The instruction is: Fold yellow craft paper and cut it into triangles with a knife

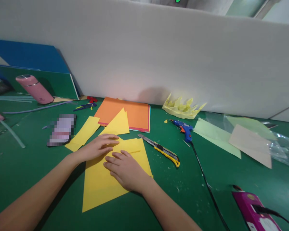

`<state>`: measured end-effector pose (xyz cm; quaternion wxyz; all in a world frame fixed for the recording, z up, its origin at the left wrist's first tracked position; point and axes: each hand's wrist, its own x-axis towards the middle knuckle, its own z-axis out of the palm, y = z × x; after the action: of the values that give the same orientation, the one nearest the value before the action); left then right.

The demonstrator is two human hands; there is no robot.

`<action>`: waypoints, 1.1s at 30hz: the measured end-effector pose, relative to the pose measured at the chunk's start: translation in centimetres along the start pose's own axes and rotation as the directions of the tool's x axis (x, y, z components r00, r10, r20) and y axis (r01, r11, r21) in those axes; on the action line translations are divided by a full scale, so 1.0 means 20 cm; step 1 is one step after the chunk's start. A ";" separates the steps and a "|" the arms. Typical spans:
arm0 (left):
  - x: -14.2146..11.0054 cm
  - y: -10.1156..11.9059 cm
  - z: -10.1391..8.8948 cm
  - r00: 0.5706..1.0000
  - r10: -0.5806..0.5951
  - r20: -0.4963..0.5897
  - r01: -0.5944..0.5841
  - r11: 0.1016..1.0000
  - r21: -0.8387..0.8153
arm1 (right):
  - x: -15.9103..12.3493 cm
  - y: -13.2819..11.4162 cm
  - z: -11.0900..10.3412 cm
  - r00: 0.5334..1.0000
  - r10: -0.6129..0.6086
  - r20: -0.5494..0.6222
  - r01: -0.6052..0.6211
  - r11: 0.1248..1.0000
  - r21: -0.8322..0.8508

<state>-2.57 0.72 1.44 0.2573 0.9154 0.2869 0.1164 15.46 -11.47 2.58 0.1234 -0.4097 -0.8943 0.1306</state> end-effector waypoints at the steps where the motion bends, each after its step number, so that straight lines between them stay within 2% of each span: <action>1: 0.00 0.00 0.00 1.000 -0.002 0.003 0.002 1.000 -0.001 | 0.00 0.00 0.00 1.000 -0.007 0.008 0.007 1.000 -0.004; 4: 0.00 0.01 0.00 1.000 -0.006 0.006 0.006 1.000 -0.002 | 0.00 0.00 -0.01 0.999 -0.028 0.019 0.028 1.000 -0.007; 7: 0.00 0.01 0.00 1.000 -0.006 0.008 0.006 1.000 0.000 | 0.01 0.00 0.00 1.000 0.012 -0.020 -0.012 1.000 0.015; 10: 0.00 0.01 0.01 1.000 0.006 0.005 -0.006 1.000 0.018 | -0.01 0.05 0.01 0.983 0.138 -0.122 -0.140 0.990 -0.003; 12: 0.00 0.01 0.01 1.000 0.017 0.001 -0.017 0.999 0.030 | -0.04 0.10 0.02 0.952 0.222 -0.210 -0.235 0.971 -0.038; 14: 0.00 0.02 0.01 1.000 0.031 0.002 -0.031 0.999 0.041 | -0.09 0.17 0.03 0.930 0.272 -0.248 -0.295 0.954 -0.060; 18: 0.00 0.04 0.00 0.999 0.034 0.030 -0.036 0.998 0.051 | -0.14 0.24 0.04 0.951 0.244 -0.189 -0.267 0.958 -0.106; 22: -0.01 0.04 0.00 0.999 -0.010 0.035 0.009 1.000 0.023 | -0.15 0.24 0.04 0.960 0.218 -0.174 -0.242 0.961 -0.134; 28: -0.01 0.05 0.00 0.999 -0.017 0.039 0.017 1.000 0.003 | -0.15 0.21 0.05 0.958 0.225 -0.178 -0.253 0.954 -0.159; 33: -0.01 0.06 0.00 0.997 -0.049 0.051 0.049 0.999 -0.012 | -0.10 0.11 0.05 0.960 0.236 -0.152 -0.265 0.939 -0.219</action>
<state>-2.26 -0.25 2.15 0.2733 0.9090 0.3019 0.0885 18.04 -11.73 0.73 0.1107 -0.5395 -0.8346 0.0119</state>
